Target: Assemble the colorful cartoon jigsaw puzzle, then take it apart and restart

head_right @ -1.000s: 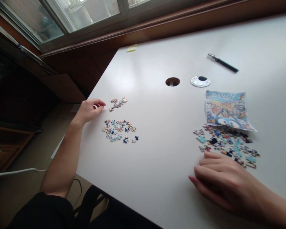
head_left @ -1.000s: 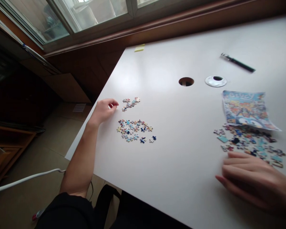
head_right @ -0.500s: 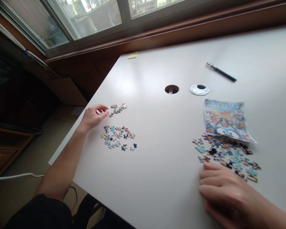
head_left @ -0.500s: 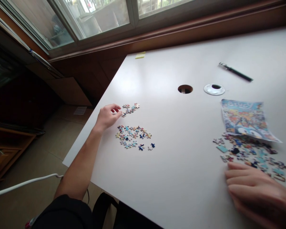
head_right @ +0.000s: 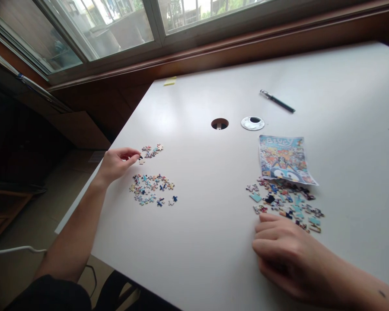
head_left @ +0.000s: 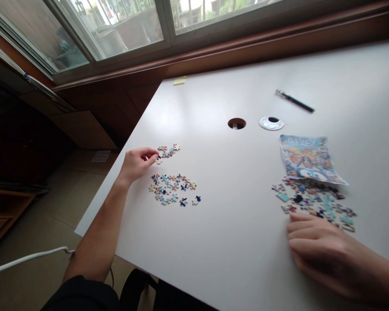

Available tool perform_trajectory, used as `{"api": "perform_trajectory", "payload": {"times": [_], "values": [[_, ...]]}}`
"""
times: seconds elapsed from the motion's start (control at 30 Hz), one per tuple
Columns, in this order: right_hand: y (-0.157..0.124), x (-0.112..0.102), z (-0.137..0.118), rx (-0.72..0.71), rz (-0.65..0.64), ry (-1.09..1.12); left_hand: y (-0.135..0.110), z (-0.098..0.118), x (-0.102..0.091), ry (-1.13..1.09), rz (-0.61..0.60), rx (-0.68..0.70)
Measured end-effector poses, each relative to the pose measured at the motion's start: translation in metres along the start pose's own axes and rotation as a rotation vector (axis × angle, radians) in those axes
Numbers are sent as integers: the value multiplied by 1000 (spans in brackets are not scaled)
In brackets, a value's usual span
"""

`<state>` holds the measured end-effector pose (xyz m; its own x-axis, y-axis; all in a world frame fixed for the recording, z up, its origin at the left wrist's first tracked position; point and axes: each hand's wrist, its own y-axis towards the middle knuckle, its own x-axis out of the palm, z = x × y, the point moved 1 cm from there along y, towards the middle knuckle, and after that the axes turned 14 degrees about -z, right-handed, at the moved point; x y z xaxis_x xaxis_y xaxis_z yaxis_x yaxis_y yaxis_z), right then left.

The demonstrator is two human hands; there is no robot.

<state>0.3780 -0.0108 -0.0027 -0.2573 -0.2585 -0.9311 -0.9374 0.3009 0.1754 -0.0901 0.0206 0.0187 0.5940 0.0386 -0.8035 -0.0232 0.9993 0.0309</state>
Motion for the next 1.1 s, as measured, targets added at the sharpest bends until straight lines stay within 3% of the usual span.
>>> {"api": "perform_trajectory", "payload": {"times": [0.07, 0.13, 0.3, 0.37, 0.5, 0.7, 0.8, 0.9, 1.0, 1.1], "values": [[2, 0, 0, -46, -106, 116, -2, 12, 2, -113, -7, 90], [3, 0, 0, -51, -133, 155, -9, 35, 13, -230, -93, 260], [5, 1, -1, 9, -187, 158, -46, 113, 70, -175, -582, 759], [6, 1, -2, 1, -172, 110, -59, 132, 89, -35, -681, 906], [9, -1, -9, 0, -157, 20, -65, 141, 110, 114, -564, 998], [18, 4, -23, -54, -181, -45, -66, 142, 125, 160, -381, 960], [17, 4, -22, -23, -201, -116, -61, 140, 116, 127, -323, 965], [10, -2, -12, 16, -133, -155, -40, 117, 87, 186, -119, 931], [-1, -8, 5, 161, -13, -213, -12, 71, 41, 308, 191, 607], [-9, -8, 27, 262, 59, -251, 3, 24, 0, 452, 258, 239]]}}
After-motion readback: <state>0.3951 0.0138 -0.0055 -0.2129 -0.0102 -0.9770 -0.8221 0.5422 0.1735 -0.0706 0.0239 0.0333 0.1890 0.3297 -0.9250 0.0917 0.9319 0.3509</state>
